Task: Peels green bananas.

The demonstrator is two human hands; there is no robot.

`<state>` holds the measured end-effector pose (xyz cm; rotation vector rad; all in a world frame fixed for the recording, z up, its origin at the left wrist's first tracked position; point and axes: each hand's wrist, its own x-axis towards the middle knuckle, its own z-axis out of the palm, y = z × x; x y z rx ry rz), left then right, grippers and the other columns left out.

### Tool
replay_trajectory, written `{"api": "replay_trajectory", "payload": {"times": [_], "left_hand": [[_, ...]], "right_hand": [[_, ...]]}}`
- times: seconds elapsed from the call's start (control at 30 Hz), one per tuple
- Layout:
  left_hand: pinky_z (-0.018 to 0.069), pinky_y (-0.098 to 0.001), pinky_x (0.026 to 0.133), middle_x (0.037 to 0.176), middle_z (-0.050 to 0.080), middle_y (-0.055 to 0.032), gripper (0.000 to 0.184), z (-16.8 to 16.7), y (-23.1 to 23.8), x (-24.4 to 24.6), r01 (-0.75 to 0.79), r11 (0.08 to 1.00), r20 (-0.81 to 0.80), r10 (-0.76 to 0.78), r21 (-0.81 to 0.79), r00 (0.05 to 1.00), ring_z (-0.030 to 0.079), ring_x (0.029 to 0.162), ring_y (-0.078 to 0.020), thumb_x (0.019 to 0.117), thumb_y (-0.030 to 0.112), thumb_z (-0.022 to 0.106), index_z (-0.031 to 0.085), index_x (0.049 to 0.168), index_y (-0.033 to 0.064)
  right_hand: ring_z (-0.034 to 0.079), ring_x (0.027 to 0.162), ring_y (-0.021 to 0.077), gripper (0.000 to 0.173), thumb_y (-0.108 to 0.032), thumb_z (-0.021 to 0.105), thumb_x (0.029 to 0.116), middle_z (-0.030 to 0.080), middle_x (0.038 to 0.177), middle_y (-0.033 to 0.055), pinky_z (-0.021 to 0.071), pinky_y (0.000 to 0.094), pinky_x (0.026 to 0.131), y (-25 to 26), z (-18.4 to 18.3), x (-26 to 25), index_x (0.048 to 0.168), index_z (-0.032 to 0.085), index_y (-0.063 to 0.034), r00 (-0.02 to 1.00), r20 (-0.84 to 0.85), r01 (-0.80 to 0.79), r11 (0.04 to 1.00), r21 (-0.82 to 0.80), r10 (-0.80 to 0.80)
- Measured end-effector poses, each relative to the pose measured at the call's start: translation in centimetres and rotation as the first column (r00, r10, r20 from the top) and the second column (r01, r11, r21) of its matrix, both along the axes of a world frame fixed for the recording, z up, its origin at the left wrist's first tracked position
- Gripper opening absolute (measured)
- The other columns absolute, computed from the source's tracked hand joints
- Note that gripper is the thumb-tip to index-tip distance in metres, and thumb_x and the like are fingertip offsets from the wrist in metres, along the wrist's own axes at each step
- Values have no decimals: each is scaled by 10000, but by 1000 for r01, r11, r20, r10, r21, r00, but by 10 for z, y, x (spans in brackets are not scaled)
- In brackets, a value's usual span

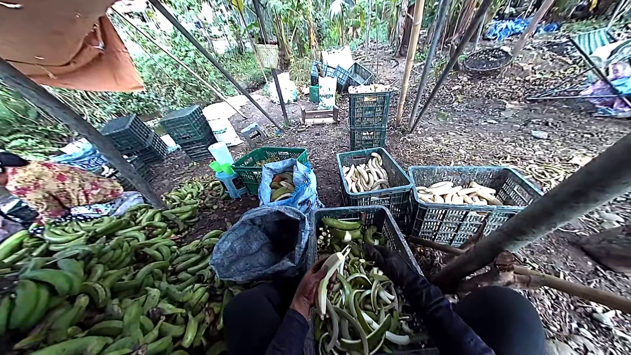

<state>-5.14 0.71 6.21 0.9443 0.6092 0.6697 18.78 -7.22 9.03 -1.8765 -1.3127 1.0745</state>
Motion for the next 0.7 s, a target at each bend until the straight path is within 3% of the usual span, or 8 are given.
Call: {"api": "replay_trajectory", "payload": {"times": [0.1, 0.2, 0.3, 0.37, 0.4, 0.5, 0.6, 0.7], "left_hand": [[506, -196, 503, 683, 630, 4, 333, -8, 5, -2, 17, 997, 89, -10, -75, 996, 600, 543, -75, 1034, 254, 274, 556, 1066, 80], [486, -183, 452, 710, 639, -17, 617, -16, 9, -1, -6, 972, 115, 33, -233, 993, 597, 525, -78, 1084, 415, 13, 519, 1205, 83], [453, -199, 409, 685, 608, -34, 602, -13, 8, 10, -129, 912, 23, 149, -390, 989, 571, 492, -95, 1107, 427, 66, 550, 1082, 70], [450, -228, 398, 665, 594, -47, 520, -12, 2, 17, -313, 853, -193, 254, -418, 948, 555, 474, -113, 1122, 394, 193, 564, 988, 55], [461, -245, 427, 703, 592, -52, 461, -14, -5, 19, -382, 844, -308, 274, -376, 911, 554, 504, -118, 1123, 371, 248, 569, 1032, 53], [499, -312, 630, 924, 607, -95, 388, -37, -27, 18, -378, 888, -502, 209, -261, 839, 575, 726, -150, 1116, 308, 333, 558, 1238, 17], [481, -371, 718, 1034, 582, -137, 379, -52, -35, 34, -331, 911, -594, 129, -245, 794, 543, 837, -189, 1114, 257, 324, 526, 1276, -19], [511, -391, 767, 1064, 609, -162, 447, -19, -14, 106, -185, 962, -479, 68, -202, 875, 582, 874, -216, 1126, 311, 288, 518, 1316, -21]], "right_hand": [[646, 910, 246, 600, -522, 327, 1096, 685, 1023, 141, 501, 509, 863, 3, -8, 4, 1221, 680, -53, 996, -21, 87, 996, -6, -87], [669, 1041, 293, 576, -497, 338, 1103, 689, 1164, 180, 497, 538, 954, -4, -8, -4, 1329, 631, -56, 999, -40, 6, 997, -83, -10], [667, 1058, 295, 580, -491, 330, 1107, 683, 1195, 187, 501, 525, 963, -10, -17, -9, 1339, 619, -45, 996, -91, -6, 992, -128, -6], [646, 916, 231, 540, -413, 304, 1129, 655, 1128, 172, 532, 429, 859, -15, -20, -16, 1335, 592, -6, 971, -216, 78, 991, -109, -100], [648, 898, 227, 540, -386, 281, 1137, 649, 1152, 185, 543, 415, 834, -20, -19, -18, 1384, 552, 10, 935, -300, 169, 981, -97, -190], [686, 881, 252, 552, -380, 213, 1136, 656, 1156, 187, 582, 429, 774, -38, -6, -9, 1487, 435, -15, 738, -519, 487, 873, -32, -431], [668, 737, 187, 549, -392, 192, 1131, 673, 925, 106, 583, 370, 663, -59, -11, 14, 1366, 506, -9, 482, -683, 724, 689, -43, -549], [628, 646, 160, 577, -421, 167, 1136, 658, 851, 81, 544, 338, 579, -73, -10, 28, 1276, 552, -15, 272, -714, 834, 528, -160, -646]]}}
